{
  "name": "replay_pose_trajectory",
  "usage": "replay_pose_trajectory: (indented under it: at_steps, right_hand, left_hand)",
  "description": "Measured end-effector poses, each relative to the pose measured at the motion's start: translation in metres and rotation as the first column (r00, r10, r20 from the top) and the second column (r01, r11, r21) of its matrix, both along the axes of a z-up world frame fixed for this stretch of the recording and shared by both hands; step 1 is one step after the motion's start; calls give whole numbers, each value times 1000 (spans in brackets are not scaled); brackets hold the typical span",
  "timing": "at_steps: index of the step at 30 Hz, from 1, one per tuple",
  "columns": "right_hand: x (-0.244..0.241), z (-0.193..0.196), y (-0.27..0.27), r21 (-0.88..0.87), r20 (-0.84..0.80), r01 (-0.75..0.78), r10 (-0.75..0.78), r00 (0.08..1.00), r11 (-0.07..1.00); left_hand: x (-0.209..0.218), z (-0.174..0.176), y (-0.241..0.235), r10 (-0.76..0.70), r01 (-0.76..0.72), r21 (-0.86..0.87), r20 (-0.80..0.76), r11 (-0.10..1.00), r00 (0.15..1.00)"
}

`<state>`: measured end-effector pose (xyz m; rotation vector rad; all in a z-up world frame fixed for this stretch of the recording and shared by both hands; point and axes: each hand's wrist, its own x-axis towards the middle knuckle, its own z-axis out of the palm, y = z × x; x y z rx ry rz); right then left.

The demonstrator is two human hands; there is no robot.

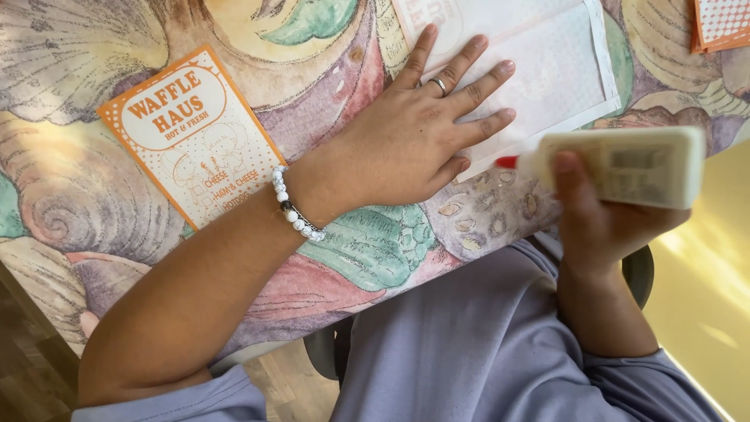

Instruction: Applying glue to the edges of paper bags and folding them to assemble or seal them.

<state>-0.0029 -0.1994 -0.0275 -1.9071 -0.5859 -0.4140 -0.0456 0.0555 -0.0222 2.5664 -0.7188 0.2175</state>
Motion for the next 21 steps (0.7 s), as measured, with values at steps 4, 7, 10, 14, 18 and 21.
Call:
replay_pose_trajectory:
  at_steps: [4, 7, 10, 14, 18, 21]
  right_hand:
    - [0, 8, 7, 26, -17, -28, 28, 999, 999]
    - [-24, 6, 18, -3, -75, -96, 95, 993, 995]
    - [-21, 4, 17, 15, -44, -105, 105, 993, 994]
    - [0, 4, 7, -3, -15, 56, -56, 998, 998]
    - [-17, 5, 17, 22, -9, -71, 72, 997, 997]
    - [-22, 3, 19, 6, -22, -112, 112, 993, 994]
  left_hand:
    - [1, 0, 0, 0, 0, 10, 4, 1000, 1000]
    - [-1, 2, 1, -7, 7, -22, 0, 1000, 1000]
    - [0, 2, 0, -2, 2, -18, -1, 1000, 1000]
    - [0, -1, 0, 5, -5, -7, -6, 1000, 1000]
    - [0, 1, 0, 1, -1, -12, 1, 1000, 1000]
    - [0, 2, 1, -5, 5, -31, 1, 999, 1000]
